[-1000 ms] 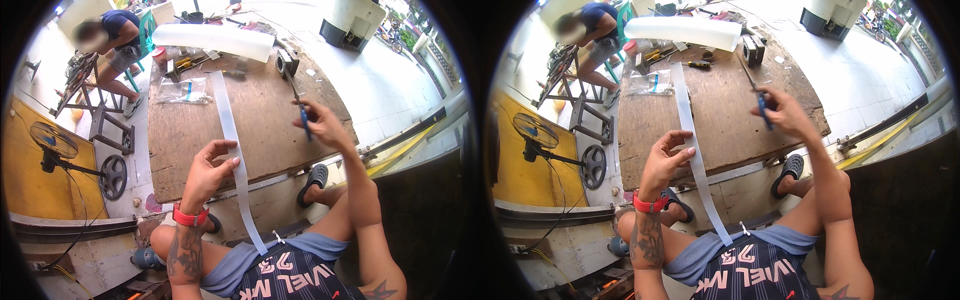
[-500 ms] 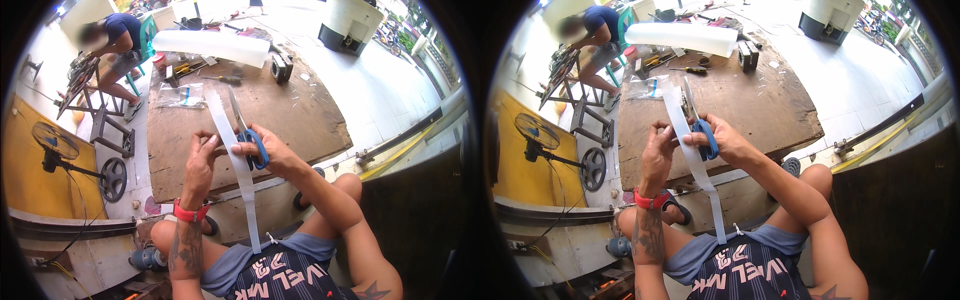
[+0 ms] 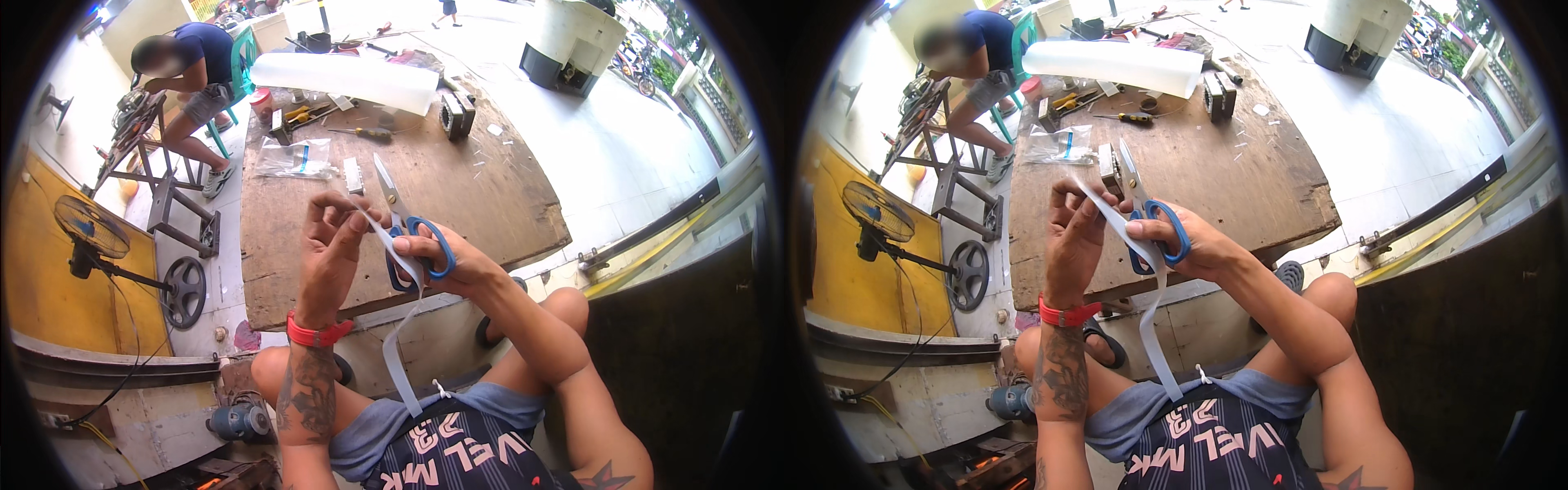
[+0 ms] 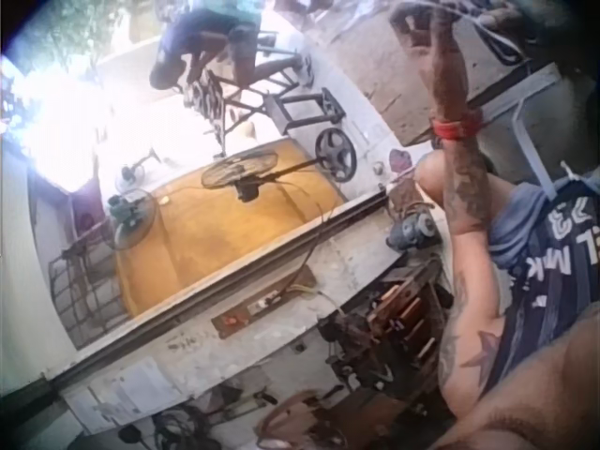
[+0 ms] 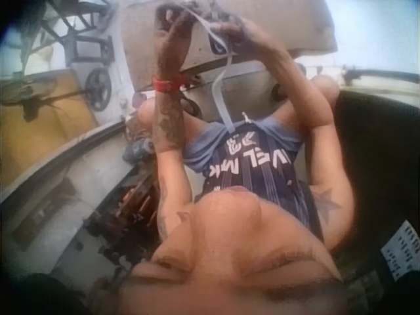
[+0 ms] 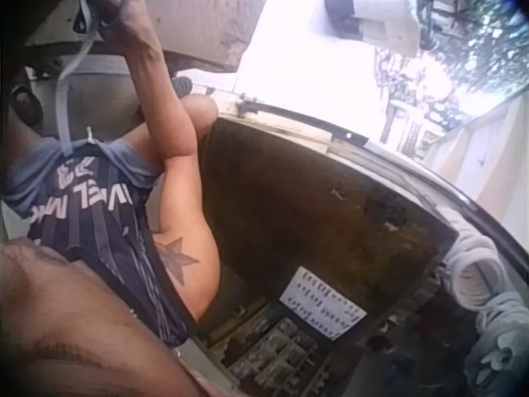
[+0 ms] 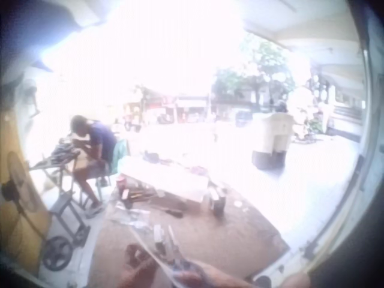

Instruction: The person inserts small white rectangular pieces into slots on a square electronic component, then measures and cuts strips of white tape using scissors and applies them to the component. The person handles the component and tape repeatedly while seated at a workbench.

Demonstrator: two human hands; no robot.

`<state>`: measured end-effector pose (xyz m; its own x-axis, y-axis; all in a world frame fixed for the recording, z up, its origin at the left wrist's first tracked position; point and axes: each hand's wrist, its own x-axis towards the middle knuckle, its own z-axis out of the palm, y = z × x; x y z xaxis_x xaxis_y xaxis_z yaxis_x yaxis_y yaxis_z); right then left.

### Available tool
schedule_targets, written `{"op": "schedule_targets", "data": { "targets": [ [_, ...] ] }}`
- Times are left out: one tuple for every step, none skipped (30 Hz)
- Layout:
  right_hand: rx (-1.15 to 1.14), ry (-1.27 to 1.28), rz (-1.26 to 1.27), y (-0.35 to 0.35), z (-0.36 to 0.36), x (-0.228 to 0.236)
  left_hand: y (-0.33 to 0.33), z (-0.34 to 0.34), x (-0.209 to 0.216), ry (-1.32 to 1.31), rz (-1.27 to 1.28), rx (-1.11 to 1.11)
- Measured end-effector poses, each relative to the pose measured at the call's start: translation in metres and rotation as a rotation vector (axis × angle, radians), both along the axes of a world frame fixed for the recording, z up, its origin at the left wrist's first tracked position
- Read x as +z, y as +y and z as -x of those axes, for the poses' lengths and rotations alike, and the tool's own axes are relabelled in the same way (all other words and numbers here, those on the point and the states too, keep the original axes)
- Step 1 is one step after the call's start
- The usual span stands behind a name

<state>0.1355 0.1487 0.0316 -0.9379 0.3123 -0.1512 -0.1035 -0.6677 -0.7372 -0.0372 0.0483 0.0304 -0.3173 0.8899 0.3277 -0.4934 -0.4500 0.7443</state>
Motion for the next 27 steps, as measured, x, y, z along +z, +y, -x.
{"op": "schedule_targets", "data": {
  "targets": [
    [-0.030, -0.043, 0.019, -0.002, 0.001, -0.003, 0.000, 0.001, 0.002, 0.007, -0.012, 0.032],
    [-0.061, -0.039, -0.012, -0.004, 0.003, -0.006, -0.001, 0.003, 0.005, 0.031, -0.018, 0.046],
    [-0.122, -0.063, -0.047, -0.007, 0.004, -0.009, -0.002, 0.004, 0.008, 0.113, 0.012, 0.101],
    [-0.141, -0.054, -0.094, -0.008, 0.005, -0.012, -0.005, 0.008, 0.012, 0.210, 0.049, 0.139],
    [-0.205, -0.100, -0.191, -0.008, 0.004, -0.015, -0.007, 0.009, 0.016, 0.307, 0.085, 0.180],
    [-0.227, -0.113, -0.299, -0.008, 0.003, -0.017, -0.010, 0.010, 0.019, 0.402, 0.113, 0.241],
    [-0.261, -0.143, -0.405, -0.006, 0.001, -0.018, -0.013, 0.011, 0.022, 0.426, 0.136, 0.239],
    [-0.300, -0.108, -0.440, -0.005, -0.001, -0.019, -0.016, 0.011, 0.026, 0.448, 0.159, 0.238],
    [-0.309, -0.172, -0.583, -0.002, -0.005, -0.018, -0.019, 0.012, 0.029, 0.471, 0.181, 0.236],
    [-0.318, -0.237, -0.730, 0.000, -0.009, -0.016, -0.021, 0.012, 0.032, 0.482, 0.181, 0.233],
    [-0.338, -0.351, -0.881, 0.002, -0.013, -0.015, -0.023, 0.012, 0.035, 0.489, 0.179, 0.232],
    [-0.413, -0.242, -0.983, 0.001, -0.016, -0.013, -0.024, 0.011, 0.037, 0.495, 0.177, 0.232],
    [-0.402, -0.273, -1.014, -0.001, -0.019, -0.012, -0.026, 0.011, 0.038, 0.455, 0.174, 0.210],
    [-0.393, -0.303, -1.044, -0.004, -0.023, -0.011, -0.027, 0.010, 0.039, 0.417, 0.173, 0.188],
    [-0.398, -0.300, -1.070, -0.008, -0.026, -0.011, -0.027, 0.010, 0.040, 0.381, 0.172, 0.162],
    [-0.405, -0.283, -1.117, -0.014, -0.028, -0.012, -0.028, 0.009, 0.040, 0.387, 0.192, 0.160],
    [-0.393, -0.303, -1.111, -0.022, -0.030, -0.014, -0.028, 0.009, 0.039, 0.392, 0.215, 0.155],
    [-0.389, -0.314, -1.052, -0.030, -0.031, -0.018, -0.028, 0.009, 0.038, 0.395, 0.239, 0.148],
    [-0.361, -0.334, -0.975, -0.037, -0.032, -0.021, -0.028, 0.009, 0.036, 0.395, 0.248, 0.160],
    [-0.378, -0.337, -0.990, -0.044, -0.033, -0.025, -0.028, 0.009, 0.034, 0.394, 0.260, 0.175],
    [-0.351, -0.397, -0.973, -0.050, -0.035, -0.028, -0.027, 0.009, 0.033, 0.395, 0.271, 0.192],
    [-0.354, -0.358, -0.932, -0.055, -0.035, -0.032, -0.028, 0.010, 0.031, 0.419, 0.283, 0.196],
    [-0.334, -0.395, -0.842, -0.059, -0.036, -0.034, -0.028, 0.010, 0.030, 0.443, 0.295, 0.201],
    [-0.352, -0.322, -0.870, -0.062, -0.036, -0.037, -0.028, 0.010, 0.028, 0.466, 0.308, 0.207],
    [-0.358, -0.300, -0.866, -0.064, -0.036, -0.038, -0.029, 0.010, 0.027, 0.470, 0.313, 0.217],
    [-0.349, -0.282, -0.839, -0.065, -0.036, -0.039, -0.029, 0.010, 0.026, 0.477, 0.324, 0.222],
    [-0.354, -0.275, -0.852, -0.065, -0.036, -0.039, -0.029, 0.009, 0.026, 0.487, 0.338, 0.223]
  ]
}}
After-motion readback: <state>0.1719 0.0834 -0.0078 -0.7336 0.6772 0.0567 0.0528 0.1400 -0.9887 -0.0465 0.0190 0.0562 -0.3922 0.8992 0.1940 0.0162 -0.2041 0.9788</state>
